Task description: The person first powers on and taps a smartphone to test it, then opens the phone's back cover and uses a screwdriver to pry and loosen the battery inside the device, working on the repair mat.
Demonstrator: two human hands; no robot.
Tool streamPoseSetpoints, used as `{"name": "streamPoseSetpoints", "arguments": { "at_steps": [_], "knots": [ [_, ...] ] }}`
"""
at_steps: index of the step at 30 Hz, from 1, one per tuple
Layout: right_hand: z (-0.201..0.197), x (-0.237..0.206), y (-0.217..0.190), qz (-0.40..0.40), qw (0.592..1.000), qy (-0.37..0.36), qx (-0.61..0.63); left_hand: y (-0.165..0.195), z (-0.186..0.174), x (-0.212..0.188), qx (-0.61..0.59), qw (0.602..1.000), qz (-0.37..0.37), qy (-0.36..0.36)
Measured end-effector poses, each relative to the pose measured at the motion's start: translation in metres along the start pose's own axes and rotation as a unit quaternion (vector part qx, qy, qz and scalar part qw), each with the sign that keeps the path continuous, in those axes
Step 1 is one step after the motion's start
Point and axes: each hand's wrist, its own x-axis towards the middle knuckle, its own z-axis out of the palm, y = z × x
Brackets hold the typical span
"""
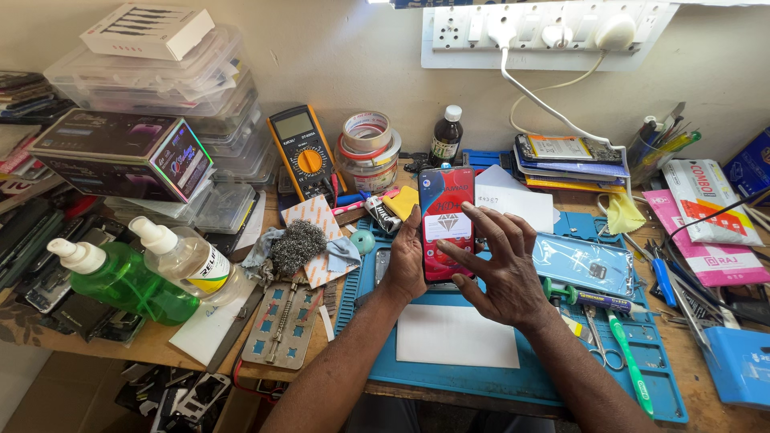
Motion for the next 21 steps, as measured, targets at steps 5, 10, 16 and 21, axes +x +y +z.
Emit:
{"name": "streamPoseSetpoints", "arguments": {
  "at_steps": [5, 10, 16, 21],
  "knots": [
    [0.001, 0.003, -0.003, 0.009, 1.000, -0.016, -0.014, 0.000, 0.002, 0.000, -0.008, 1.000, -0.002, -0.019],
    [0.002, -0.001, 0.003, 0.020, 1.000, 0.016, 0.007, 0.006, 0.015, -0.006, 0.009, 0.999, 0.008, -0.048],
    [-0.001, -0.008, 0.019, 0.074, 0.990, 0.103, 0.066, 0.011, 0.030, -0.011, -0.010, 0.989, 0.018, -0.146],
    [-0.003, -0.009, 0.026, 0.110, 0.983, 0.112, 0.094, 0.011, 0.032, -0.009, -0.017, 0.988, 0.001, -0.154]
  ]
}}
